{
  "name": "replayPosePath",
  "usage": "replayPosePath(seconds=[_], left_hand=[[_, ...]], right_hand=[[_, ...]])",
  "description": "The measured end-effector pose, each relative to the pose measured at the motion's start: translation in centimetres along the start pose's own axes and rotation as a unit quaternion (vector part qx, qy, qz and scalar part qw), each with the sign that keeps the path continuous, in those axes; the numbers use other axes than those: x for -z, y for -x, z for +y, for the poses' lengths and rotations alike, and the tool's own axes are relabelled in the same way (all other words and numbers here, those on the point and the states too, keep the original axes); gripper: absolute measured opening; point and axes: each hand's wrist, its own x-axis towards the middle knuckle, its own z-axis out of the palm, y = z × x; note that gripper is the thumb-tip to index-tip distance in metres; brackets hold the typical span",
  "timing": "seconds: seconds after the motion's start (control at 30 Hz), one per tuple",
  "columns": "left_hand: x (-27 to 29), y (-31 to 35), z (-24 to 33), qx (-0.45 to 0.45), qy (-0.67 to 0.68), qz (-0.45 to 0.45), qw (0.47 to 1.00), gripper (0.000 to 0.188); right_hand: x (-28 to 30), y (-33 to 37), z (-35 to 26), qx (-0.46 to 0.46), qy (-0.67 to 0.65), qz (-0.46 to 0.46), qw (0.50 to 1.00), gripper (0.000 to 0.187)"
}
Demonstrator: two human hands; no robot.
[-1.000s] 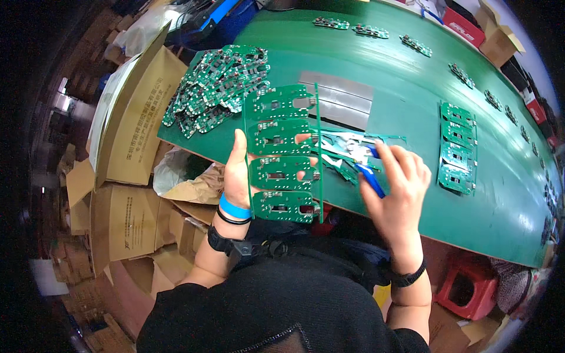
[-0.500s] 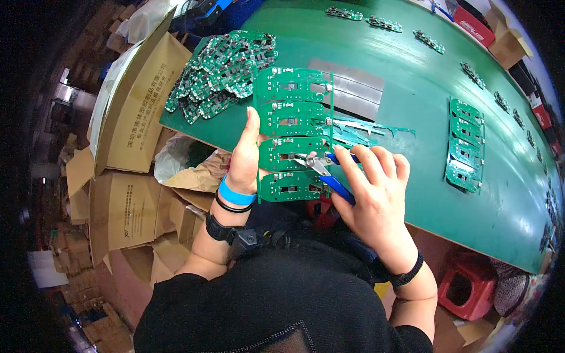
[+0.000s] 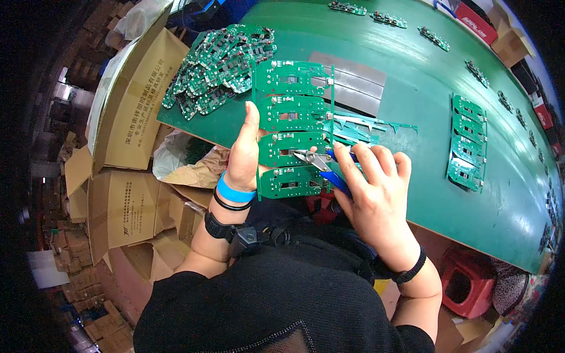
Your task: The person uses a pair of blue-handled pliers to trim excess green material from the edges of green circuit boards. They repeatedly pick up boards from a stack, trim the edges, and place the finished boards into a separate pile on the green workbench.
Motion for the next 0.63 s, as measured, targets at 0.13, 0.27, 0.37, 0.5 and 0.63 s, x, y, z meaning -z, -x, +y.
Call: replayPosePath(seconds=[0.13, 0.27, 0.37, 0.5, 0.63], left_hand=[[-0.3, -0.1, -0.1, -0.007, 0.008, 0.017, 1.0, 0.067], [0.0, 0.0, 0.1, 0.012, 0.008, 0.006, 1.0, 0.067], [0.1, 0.0, 0.0, 0.019, 0.013, 0.006, 1.0, 0.067], [0.0, 0.0, 0.2, 0.021, 0.006, 0.013, 1.0, 0.066], [0.1, -0.1, -0.2, 0.005, -0.065, 0.064, 0.996, 0.075]], right_hand=[[0.1, -0.2, 0.2, 0.016, 0.02, 0.016, 1.0, 0.066], [0.2, -0.5, 0.4, 0.034, 0.018, 0.02, 0.999, 0.066], [0.2, -0.5, 0.8, 0.057, 0.029, 0.025, 0.998, 0.065], [-0.2, -0.5, 0.9, 0.059, 0.024, 0.047, 0.997, 0.063], [0.1, -0.5, 1.1, 0.034, 0.006, 0.054, 0.998, 0.06]])
